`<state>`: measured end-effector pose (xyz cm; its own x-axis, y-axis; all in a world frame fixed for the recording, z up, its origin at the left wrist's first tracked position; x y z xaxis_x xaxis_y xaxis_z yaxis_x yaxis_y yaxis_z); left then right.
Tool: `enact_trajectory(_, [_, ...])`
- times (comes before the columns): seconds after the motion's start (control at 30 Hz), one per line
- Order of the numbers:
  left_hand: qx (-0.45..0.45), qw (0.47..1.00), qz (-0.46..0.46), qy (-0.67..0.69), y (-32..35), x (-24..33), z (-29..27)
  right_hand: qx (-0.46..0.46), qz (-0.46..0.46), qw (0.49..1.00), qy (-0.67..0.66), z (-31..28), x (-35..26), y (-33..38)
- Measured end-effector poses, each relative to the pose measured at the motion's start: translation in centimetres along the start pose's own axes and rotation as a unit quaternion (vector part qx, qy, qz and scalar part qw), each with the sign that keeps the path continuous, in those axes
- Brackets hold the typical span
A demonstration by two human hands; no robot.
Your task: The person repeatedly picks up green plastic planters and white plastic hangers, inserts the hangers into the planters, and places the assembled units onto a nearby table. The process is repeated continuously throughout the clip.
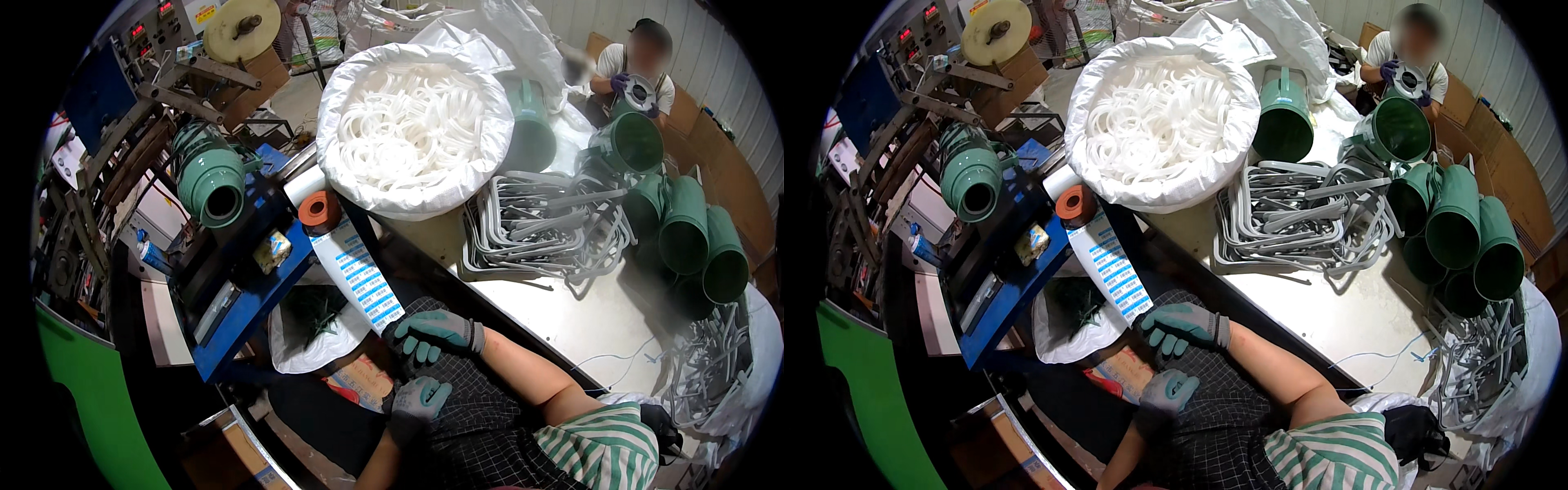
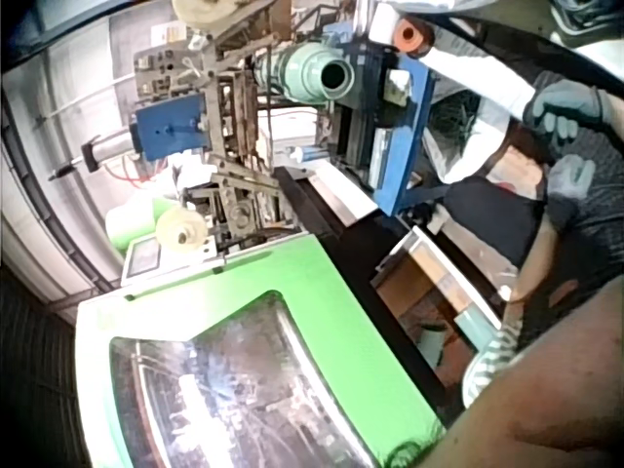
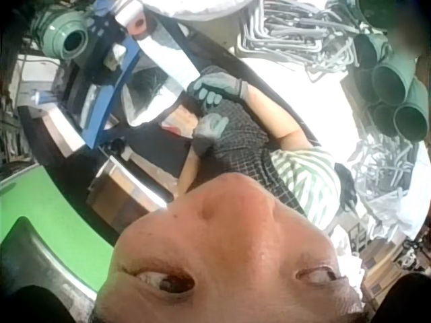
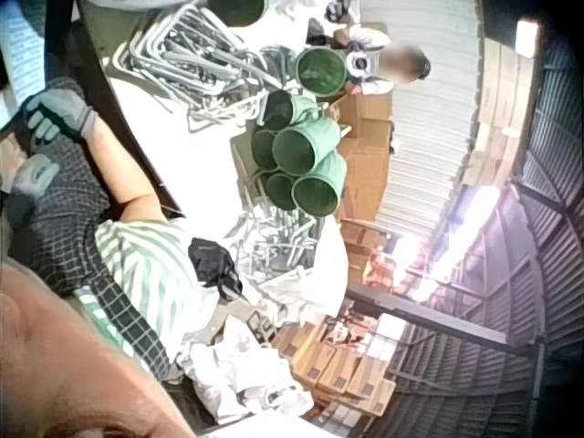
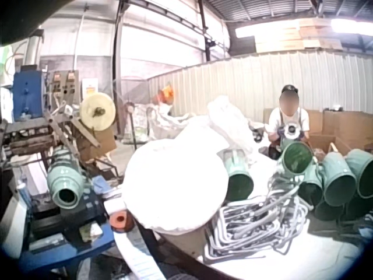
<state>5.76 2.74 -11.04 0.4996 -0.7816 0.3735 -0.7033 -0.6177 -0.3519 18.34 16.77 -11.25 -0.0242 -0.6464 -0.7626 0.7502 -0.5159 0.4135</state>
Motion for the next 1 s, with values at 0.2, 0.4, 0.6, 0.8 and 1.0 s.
enact_trajectory(0.2, [0.051, 0.976, -0.155, 0.145, 3.3, -1.4, 1.3, -0.014, 0.057, 0.997, 0.040, 3.0, -0.4, -1.5])
enact_trajectory(0.4, [0.293, 0.914, -0.262, -0.104, 8.1, -0.8, -8.4, 0.129, 0.104, 0.985, -0.051, 0.0, 2.0, 0.3])
enact_trajectory(0.6, [0.530, 0.654, -0.540, 0.020, 27.5, 1.1, -10.8, 0.152, 0.018, 0.980, 0.126, -1.4, 1.4, 0.2])
enact_trajectory(0.8, [0.481, 0.433, -0.741, -0.178, 49.6, 5.3, -6.9, 0.143, -0.061, 0.975, 0.161, 0.5, 1.6, 2.1])
enact_trajectory(1.0, [0.136, 0.433, -0.840, -0.297, 64.2, 2.9, -2.2, 0.167, -0.075, 0.951, 0.249, 8.0, -0.1, 2.3])
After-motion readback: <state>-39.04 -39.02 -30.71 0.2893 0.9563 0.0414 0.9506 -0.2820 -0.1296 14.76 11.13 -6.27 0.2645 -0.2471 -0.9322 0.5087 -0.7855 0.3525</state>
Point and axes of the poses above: each hand's wrist, its own y-axis away from the middle knuckle, its own z-axis out of the palm, x = y × z, the point moved 5 cm from there along -y, towards the middle knuckle, and after that the axes turned 10 degrees about z, right-handed, at the moved point
